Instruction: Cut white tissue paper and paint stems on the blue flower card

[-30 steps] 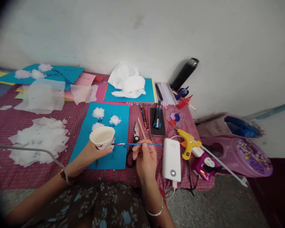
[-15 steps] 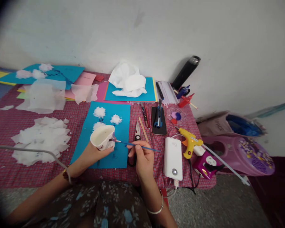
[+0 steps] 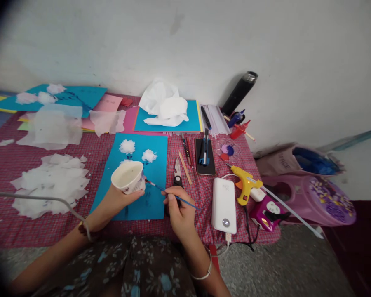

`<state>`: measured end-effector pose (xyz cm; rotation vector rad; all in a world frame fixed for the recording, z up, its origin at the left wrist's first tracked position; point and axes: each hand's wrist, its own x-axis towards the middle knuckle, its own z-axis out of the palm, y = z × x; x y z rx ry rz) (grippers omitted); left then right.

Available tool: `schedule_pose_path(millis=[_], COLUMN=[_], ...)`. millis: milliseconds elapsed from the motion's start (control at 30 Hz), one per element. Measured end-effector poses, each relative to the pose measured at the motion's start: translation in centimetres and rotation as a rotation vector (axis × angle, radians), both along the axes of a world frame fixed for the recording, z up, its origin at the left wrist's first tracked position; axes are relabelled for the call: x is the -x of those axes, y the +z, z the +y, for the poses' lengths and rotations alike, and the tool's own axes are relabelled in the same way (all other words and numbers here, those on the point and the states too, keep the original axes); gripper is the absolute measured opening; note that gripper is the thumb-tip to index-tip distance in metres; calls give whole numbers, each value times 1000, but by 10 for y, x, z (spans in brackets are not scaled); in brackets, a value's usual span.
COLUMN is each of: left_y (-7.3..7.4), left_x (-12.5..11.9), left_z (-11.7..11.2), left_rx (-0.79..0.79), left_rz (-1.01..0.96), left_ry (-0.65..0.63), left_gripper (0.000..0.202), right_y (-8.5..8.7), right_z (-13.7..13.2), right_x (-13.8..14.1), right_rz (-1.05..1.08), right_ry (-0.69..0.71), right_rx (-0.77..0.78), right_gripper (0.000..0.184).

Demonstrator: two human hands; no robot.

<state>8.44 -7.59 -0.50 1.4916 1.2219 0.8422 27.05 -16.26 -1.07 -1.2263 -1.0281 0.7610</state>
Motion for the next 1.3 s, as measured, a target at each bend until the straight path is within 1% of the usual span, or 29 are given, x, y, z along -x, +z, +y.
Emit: schedule_pose_path(millis=[133, 233, 300, 433, 533, 633, 700, 767, 833, 933, 1000, 1067, 1133, 1233, 1300], left_y=[0, -2, -3, -5, -6, -5, -5, -4, -5, -5, -5, -3, -1, 0, -2], left_x=[1, 1, 0, -1, -1, -2, -3, -2, -2, 0, 0, -1, -3, -4, -4], left_z=[0, 0, 0, -1, -2, -3, -2, -1, 0, 0, 1, 0, 0, -2, -3], left_rx=[46, 50, 40, -11, -11, 1, -18, -26, -19, -4, 16, 27, 26, 38, 83], left_rz=[-65, -67, -47, 2, 14, 12, 42, 55, 42, 4, -14, -12, 10, 8, -45], left_ry=[12, 16, 1, -1, 5, 15, 24, 23, 19, 38, 40, 27, 18, 16, 4], left_gripper=[58, 59, 56, 53, 55, 56, 54, 52, 51, 54, 57, 56, 52, 53, 56], right_y=[-1, -3, -5, -10, -10, -7, -7, -7, -8, -7, -4, 0, 0, -6, -11], right_z=[-2, 0, 1, 2, 2, 4, 6, 7, 7, 4, 2, 2, 2, 2, 2], right_x=[-2, 0, 1, 3, 3, 6, 7, 8, 7, 4, 2, 1, 1, 3, 4], right_rz=[223, 332, 328, 258, 238, 189, 120, 60, 47, 113, 221, 352, 436, 420, 363], right_ry=[-43, -3, 30, 32, 46, 17, 8, 28, 31, -46, -84, -70, -24, 31, 37], right_rx=[-29, -24, 5, 37, 23, 24, 29, 32, 34, 21, -6, -33, -27, 37, 69], right_gripper=[13, 11, 11, 13, 13, 13, 13, 14, 15, 12, 11, 11, 11, 8, 9])
